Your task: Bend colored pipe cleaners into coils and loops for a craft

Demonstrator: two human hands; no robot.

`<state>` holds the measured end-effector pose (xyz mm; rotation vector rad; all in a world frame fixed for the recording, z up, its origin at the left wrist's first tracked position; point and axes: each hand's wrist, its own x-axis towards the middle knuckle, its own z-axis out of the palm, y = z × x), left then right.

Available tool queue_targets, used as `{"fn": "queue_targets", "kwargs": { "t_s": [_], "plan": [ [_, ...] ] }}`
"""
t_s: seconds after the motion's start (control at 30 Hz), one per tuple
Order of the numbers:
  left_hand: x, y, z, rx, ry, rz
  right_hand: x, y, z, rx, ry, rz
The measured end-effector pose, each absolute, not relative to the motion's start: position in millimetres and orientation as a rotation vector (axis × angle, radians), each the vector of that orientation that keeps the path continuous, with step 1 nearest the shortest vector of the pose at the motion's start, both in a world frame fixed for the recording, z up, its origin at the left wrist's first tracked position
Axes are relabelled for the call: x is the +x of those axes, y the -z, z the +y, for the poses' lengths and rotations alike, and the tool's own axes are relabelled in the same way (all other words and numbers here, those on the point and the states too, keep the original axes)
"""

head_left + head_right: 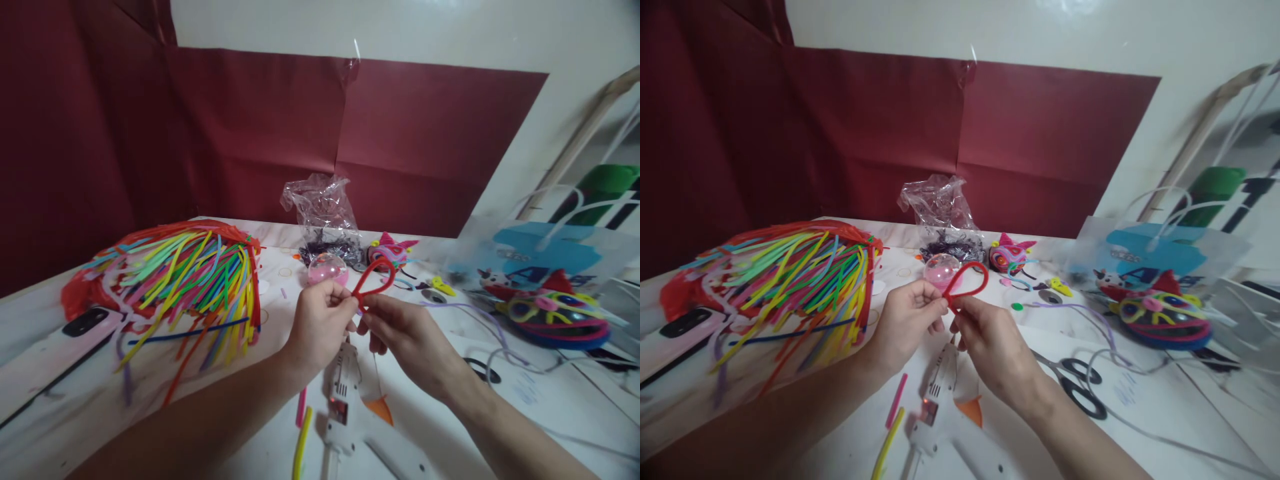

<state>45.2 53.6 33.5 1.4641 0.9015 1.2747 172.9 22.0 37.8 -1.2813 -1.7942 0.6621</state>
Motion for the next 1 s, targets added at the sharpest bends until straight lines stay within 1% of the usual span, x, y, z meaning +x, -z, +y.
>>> {"fn": "queue_targets", "kwargs": {
  "t_s": [0.07,0.13,0.2,0.37,0.5,0.7,0.87,1.0],
  "plan": [
    [46,-33,53,1.427,-1.28,0.887,171,-38,24,-1.234,-0.786,-1.727],
    [46,-31,54,1.411,-1.287,0.891,170,-38,26,-1.217,-0.801,-1.695],
    [47,-28,56,1.429,-1.29,0.916,172,-36,27,-1.254,-0.664,-1.729],
    [46,-20,62,1.546,-1.305,1.005,178,-36,23,-1.443,-0.191,-1.959],
    [46,-15,62,1.609,-1.309,1.048,178,-40,18,-1.537,-0.002,-2.078],
    [48,-16,59,1.542,-1.319,0.985,174,-46,14,-1.531,-0.032,-2.16],
    [46,-29,58,1.332,-1.255,0.849,176,-55,4,-1.492,-0.101,-2.176],
    [39,-42,59,1.349,-1.042,0.774,192,-72,-7,-1.399,-0.151,-2.112]
  ]
}}
